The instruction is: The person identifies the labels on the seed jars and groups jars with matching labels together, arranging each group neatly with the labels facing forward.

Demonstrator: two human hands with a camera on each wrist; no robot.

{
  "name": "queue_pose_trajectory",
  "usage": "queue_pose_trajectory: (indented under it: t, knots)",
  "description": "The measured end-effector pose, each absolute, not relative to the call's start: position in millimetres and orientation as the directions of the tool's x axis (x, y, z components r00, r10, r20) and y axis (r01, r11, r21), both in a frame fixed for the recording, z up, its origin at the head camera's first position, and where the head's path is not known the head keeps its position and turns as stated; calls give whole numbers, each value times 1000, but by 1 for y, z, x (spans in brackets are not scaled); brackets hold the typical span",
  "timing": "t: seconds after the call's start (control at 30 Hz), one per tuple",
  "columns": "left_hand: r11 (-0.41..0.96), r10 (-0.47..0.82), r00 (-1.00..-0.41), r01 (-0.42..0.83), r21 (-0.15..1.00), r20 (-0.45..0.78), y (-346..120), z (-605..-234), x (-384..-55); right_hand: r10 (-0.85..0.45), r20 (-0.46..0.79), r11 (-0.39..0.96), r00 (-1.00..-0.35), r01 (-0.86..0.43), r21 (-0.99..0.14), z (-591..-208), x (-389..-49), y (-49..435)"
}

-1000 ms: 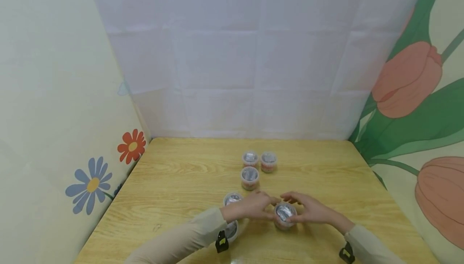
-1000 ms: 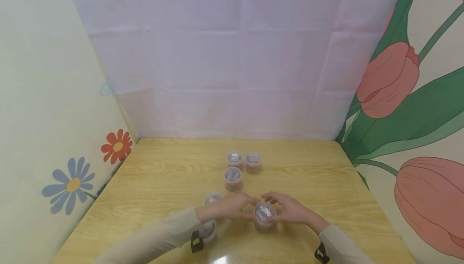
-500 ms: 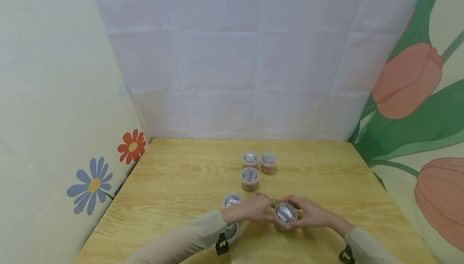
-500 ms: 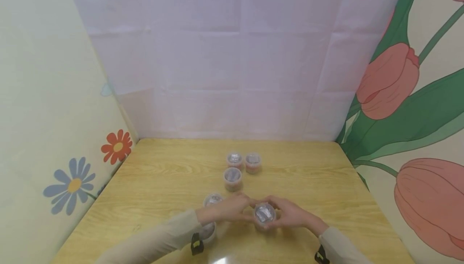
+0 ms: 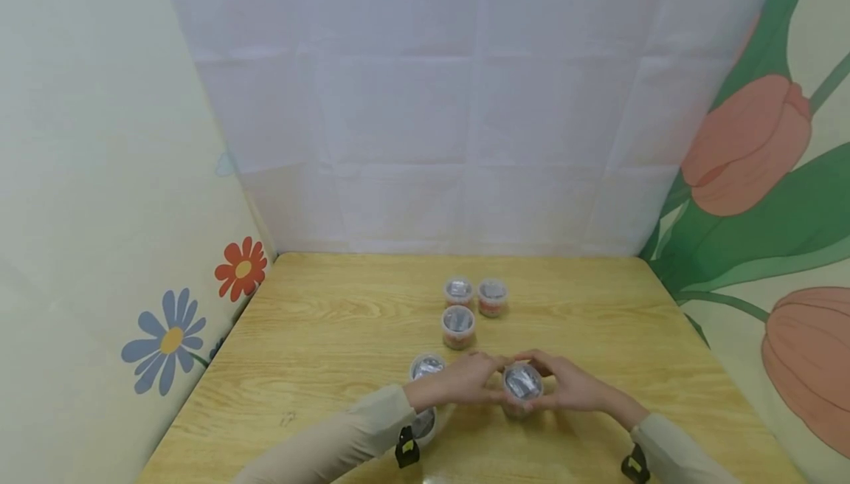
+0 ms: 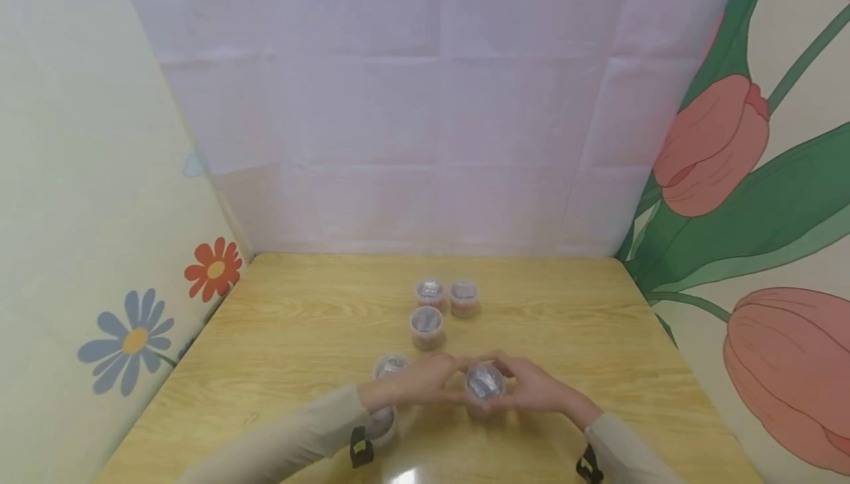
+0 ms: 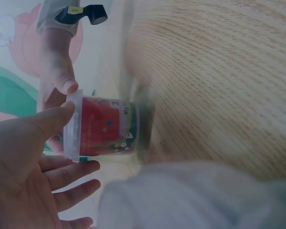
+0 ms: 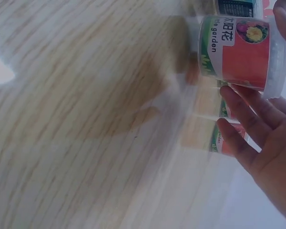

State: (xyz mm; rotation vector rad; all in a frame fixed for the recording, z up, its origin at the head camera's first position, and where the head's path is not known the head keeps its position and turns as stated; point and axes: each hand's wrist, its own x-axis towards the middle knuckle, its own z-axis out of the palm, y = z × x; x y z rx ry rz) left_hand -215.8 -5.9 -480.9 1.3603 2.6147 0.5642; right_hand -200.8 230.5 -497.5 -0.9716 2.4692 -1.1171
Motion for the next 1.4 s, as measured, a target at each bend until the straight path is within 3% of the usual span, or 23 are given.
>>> queue_pose_trajectory:
  t: [0.47, 0.73, 1.03, 1.4]
  knots:
    - [467, 764, -640, 635, 615, 80, -9, -481, -218, -644, 138, 430, -752, -505, -748, -488, -208, 227]
    - [415, 743, -665, 544, 730, 73, -11, -479, -219, -647, 130, 414, -751, -489, -768, -484, -207, 226]
    - [417, 706, -705, 500, 759, 77, -15, -474, -219, -642, 128, 351, -756, -439, -827, -490, -208, 228]
    - [389, 701, -703, 518, 762, 120, -20, -472, -224, -589, 142, 359, -796, -414, -836, -488, -209, 225]
